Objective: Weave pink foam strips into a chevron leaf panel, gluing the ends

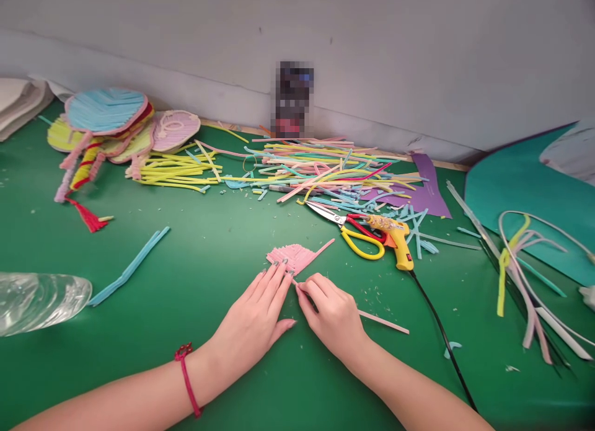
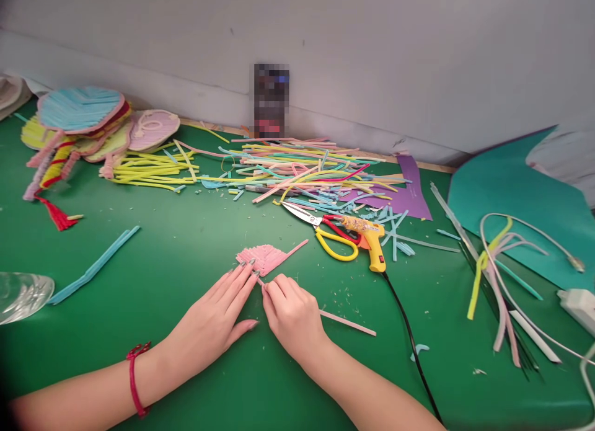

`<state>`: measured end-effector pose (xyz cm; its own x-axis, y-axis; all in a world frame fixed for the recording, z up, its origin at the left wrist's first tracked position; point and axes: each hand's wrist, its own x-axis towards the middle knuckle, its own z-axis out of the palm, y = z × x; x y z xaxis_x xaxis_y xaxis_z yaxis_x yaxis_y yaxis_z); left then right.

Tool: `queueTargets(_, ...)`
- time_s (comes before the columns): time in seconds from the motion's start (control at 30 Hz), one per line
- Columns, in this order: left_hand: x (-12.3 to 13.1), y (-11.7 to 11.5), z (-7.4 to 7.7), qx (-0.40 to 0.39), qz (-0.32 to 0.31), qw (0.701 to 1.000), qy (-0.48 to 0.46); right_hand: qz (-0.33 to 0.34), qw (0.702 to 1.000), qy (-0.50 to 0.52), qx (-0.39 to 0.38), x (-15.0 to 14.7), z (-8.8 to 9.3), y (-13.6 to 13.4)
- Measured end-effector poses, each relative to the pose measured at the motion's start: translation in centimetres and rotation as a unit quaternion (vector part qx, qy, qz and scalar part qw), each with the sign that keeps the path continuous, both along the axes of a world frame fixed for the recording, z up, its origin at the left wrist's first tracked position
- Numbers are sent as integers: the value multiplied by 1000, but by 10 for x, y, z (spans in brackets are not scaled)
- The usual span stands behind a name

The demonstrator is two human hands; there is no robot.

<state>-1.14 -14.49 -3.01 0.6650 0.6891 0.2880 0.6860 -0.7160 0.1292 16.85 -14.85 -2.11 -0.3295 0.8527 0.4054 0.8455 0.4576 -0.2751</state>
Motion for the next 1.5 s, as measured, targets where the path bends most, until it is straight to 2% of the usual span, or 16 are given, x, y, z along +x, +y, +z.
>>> queueTargets(0.43, 0, 9, -2, 0, 10, 999, 44, -8, 1000, -23, -1, -1, -4, 2)
queueTargets(0.87, 2, 11, 2, -19, 17, 997, 72, -17, 999, -32, -2, -2, -5, 2)
queueTargets(1.2, 2, 11, 2, 15, 23, 997, 67, -20, 999, -31, 4, -3, -5, 2)
queueTargets(1.5, 3, 13, 14, 48, 8, 999, 21, -16, 999, -28, -3, -2, -5, 2)
